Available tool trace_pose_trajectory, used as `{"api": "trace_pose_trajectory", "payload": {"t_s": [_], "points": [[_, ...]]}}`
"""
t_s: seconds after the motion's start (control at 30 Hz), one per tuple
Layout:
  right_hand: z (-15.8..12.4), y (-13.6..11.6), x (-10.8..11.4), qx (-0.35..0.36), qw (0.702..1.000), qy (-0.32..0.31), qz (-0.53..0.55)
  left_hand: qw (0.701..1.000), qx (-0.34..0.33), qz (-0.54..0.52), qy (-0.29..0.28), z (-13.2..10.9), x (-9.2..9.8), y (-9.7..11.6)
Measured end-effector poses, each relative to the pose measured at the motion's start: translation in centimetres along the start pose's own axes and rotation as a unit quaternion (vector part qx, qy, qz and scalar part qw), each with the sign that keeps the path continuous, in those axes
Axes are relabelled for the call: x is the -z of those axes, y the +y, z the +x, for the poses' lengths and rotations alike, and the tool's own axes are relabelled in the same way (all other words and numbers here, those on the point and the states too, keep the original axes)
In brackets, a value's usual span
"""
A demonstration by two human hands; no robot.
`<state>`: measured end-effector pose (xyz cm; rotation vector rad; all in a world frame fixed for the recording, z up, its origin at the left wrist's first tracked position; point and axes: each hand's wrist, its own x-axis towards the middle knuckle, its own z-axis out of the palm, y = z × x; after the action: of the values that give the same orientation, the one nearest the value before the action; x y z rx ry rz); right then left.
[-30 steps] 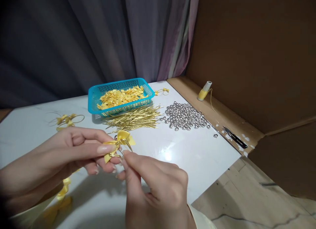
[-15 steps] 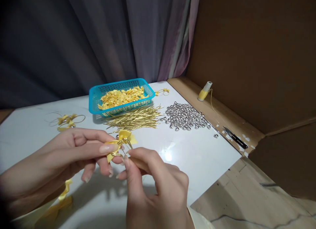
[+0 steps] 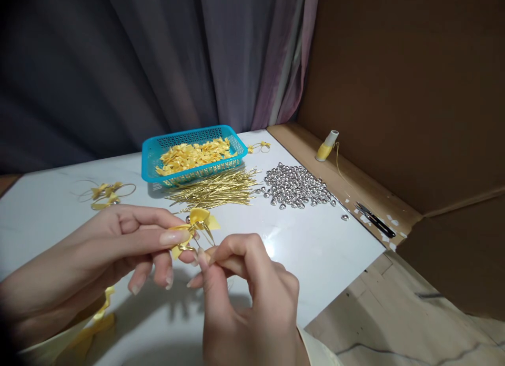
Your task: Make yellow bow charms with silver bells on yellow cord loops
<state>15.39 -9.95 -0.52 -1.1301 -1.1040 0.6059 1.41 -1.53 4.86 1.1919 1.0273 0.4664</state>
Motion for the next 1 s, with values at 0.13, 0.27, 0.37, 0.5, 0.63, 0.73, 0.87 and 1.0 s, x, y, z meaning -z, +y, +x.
{"api": "trace_pose_trajectory", "payload": {"t_s": [0.13, 0.27, 0.37, 0.5, 0.63, 0.73, 0.87, 1.0], "points": [[0.0, 0.3, -0.1, 0.015, 1.000, 0.002, 0.021, 1.000, 0.001, -0.022, -0.014, 0.0, 0.0, -0.1], [0.1, 0.8, 0.0, 0.030, 0.999, -0.003, 0.034, 1.000, -0.001, -0.023, -0.009, -0.2, 0.1, -0.2], [0.2, 1.1, -0.1, 0.041, 0.998, -0.012, 0.047, 1.000, 0.004, -0.027, -0.003, -0.1, 0.2, -0.3], [0.3, 1.4, -0.3, 0.048, 0.996, -0.008, 0.080, 0.999, 0.016, -0.047, -0.004, 0.1, 0.1, -0.3], [0.5, 1.6, -0.5, 0.052, 0.993, -0.007, 0.104, 0.998, 0.020, -0.057, -0.005, 0.2, -0.3, -0.2], [0.7, 1.6, -0.4, 0.057, 0.992, -0.024, 0.114, 0.999, 0.015, -0.043, 0.029, -0.3, -0.6, 0.1], [1.0, 1.5, -0.3, 0.079, 0.994, -0.023, 0.072, 0.997, 0.010, 0.003, 0.076, -1.6, -1.0, 0.7], [1.2, 1.6, 0.3, 0.174, 0.983, 0.014, -0.063, 0.995, 0.007, 0.023, 0.097, -2.8, -1.4, 1.4]]}}
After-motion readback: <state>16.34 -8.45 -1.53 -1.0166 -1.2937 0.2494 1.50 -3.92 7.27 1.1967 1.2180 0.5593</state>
